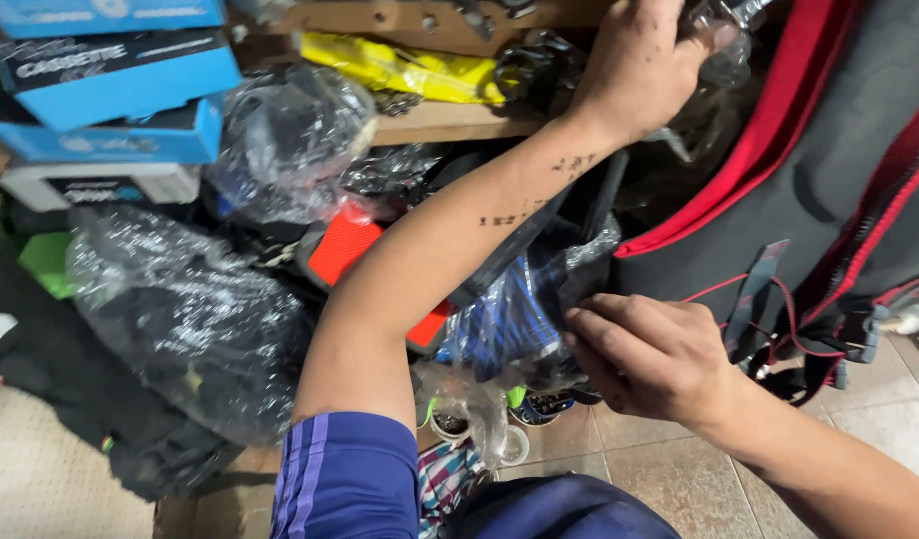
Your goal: The person removes a part from a bicycle and then searches for specific components or tools by looking through a workbench, a parts organizer, and a tool drawer.
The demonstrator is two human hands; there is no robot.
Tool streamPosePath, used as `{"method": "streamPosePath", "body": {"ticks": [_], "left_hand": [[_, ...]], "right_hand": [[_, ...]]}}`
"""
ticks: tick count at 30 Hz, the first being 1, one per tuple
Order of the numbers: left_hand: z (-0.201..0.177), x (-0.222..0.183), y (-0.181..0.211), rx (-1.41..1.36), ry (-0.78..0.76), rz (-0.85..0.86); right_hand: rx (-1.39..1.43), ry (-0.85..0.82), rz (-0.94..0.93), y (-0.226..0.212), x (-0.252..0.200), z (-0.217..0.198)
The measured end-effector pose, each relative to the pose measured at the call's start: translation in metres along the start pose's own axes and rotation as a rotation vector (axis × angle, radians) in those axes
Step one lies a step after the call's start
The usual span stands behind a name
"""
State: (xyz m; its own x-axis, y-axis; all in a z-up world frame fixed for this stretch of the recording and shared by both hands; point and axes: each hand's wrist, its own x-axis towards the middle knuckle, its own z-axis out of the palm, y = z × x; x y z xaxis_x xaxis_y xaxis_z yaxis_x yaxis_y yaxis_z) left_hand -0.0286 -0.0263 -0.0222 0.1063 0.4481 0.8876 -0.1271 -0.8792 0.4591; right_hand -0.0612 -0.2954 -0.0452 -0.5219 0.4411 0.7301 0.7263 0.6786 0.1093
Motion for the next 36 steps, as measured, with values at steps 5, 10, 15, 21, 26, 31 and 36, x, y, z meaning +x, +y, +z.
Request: {"method": "streamPosePath", "body": {"ticks": [5,10,15,21,26,31,36], "left_hand": [[-0.006,-0.023,0.002,0.022,-0.011,-0.116],[-0.026,-0.028,0.01,-0.001,-0.099,-0.046],[-0.065,-0.028,0.033,-0.05,-0.191,0.028],[-0.096,-0.02,0.046,-0.003,-0.261,0.13],[-0.171,-0.035,0.117,0.035,-0.347,0.136],[-0.259,-0.092,0.173,0.299,-0.287,0.13],[-0.339,-0.204,0.188,0.386,0.327,-0.057]], "right_hand": [[-0.023,-0.196,0.005,-0.016,-0.034,0.043],[-0.259,-0.509,-0.015,-0.046,-0.023,0.104],[-0.364,-0.346,-0.012,-0.065,0.012,0.157],[-0.468,-0.256,0.01,-0.057,0.027,0.2],[-0.369,-0.484,0.171,-0.041,0.047,0.216],[-0.38,-0.43,0.21,-0.028,0.067,0.231],[-0.439,-0.297,0.135,-0.027,0.087,0.218]]}}
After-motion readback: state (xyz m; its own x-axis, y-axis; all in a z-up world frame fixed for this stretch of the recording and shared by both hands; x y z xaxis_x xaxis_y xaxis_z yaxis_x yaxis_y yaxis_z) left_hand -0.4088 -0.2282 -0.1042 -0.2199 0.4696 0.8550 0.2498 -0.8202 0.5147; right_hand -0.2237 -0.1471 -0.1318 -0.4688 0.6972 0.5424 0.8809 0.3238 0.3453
